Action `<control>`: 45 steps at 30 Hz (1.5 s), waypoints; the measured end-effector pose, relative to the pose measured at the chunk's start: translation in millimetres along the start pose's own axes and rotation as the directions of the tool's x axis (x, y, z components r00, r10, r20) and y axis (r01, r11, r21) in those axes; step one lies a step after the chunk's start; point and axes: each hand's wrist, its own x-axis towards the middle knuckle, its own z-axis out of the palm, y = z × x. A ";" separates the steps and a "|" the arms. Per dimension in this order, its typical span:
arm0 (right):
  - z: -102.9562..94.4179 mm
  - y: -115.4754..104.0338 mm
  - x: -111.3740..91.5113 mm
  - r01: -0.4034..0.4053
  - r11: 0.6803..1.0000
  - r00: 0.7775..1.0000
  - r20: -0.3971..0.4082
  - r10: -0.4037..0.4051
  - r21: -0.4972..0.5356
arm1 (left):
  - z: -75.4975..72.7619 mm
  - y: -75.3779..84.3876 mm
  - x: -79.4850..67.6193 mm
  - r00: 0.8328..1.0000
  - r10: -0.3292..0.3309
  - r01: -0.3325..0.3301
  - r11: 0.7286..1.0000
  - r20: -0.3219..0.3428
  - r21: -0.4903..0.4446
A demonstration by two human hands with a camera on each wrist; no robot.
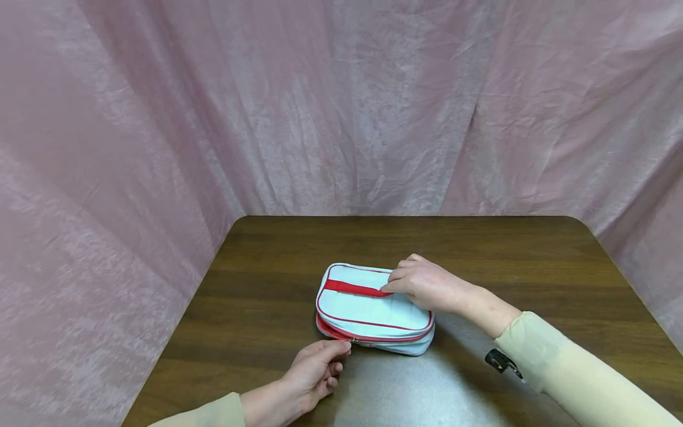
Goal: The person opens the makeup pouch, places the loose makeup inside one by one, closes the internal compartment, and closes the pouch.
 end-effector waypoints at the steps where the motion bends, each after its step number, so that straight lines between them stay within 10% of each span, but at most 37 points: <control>1: 0.0 0.7 -0.2 -0.001 1.000 1.000 0.000 0.001 -0.003 | -2.8 1.1 0.5 1.000 0.009 -0.009 1.000 -0.009 0.009; 15: -1.3 6.5 -8.7 -0.041 0.999 0.998 -0.048 0.040 -0.014 | -46.6 30.2 24.0 0.980 0.197 -0.176 0.909 -0.019 0.377; 20: -3.5 5.8 -13.8 -0.076 0.996 0.995 -0.063 0.080 0.050 | -61.4 41.5 32.7 0.955 0.296 -0.264 0.805 0.026 0.531; 27: -2.2 5.9 -12.3 -0.071 0.992 0.994 -0.072 0.079 0.102 | -75.3 65.0 45.6 0.865 0.471 -0.431 0.526 0.170 0.733; 31: -1.0 6.1 -10.0 -0.054 0.991 0.994 -0.084 0.064 0.120 | -78.8 76.3 54.1 0.841 0.504 -0.440 0.425 0.197 0.791; 45: 3.1 6.6 -7.0 0.000 0.990 0.994 -0.105 0.015 0.140 | -77.4 94.4 91.0 0.792 0.571 -0.455 0.314 0.217 0.834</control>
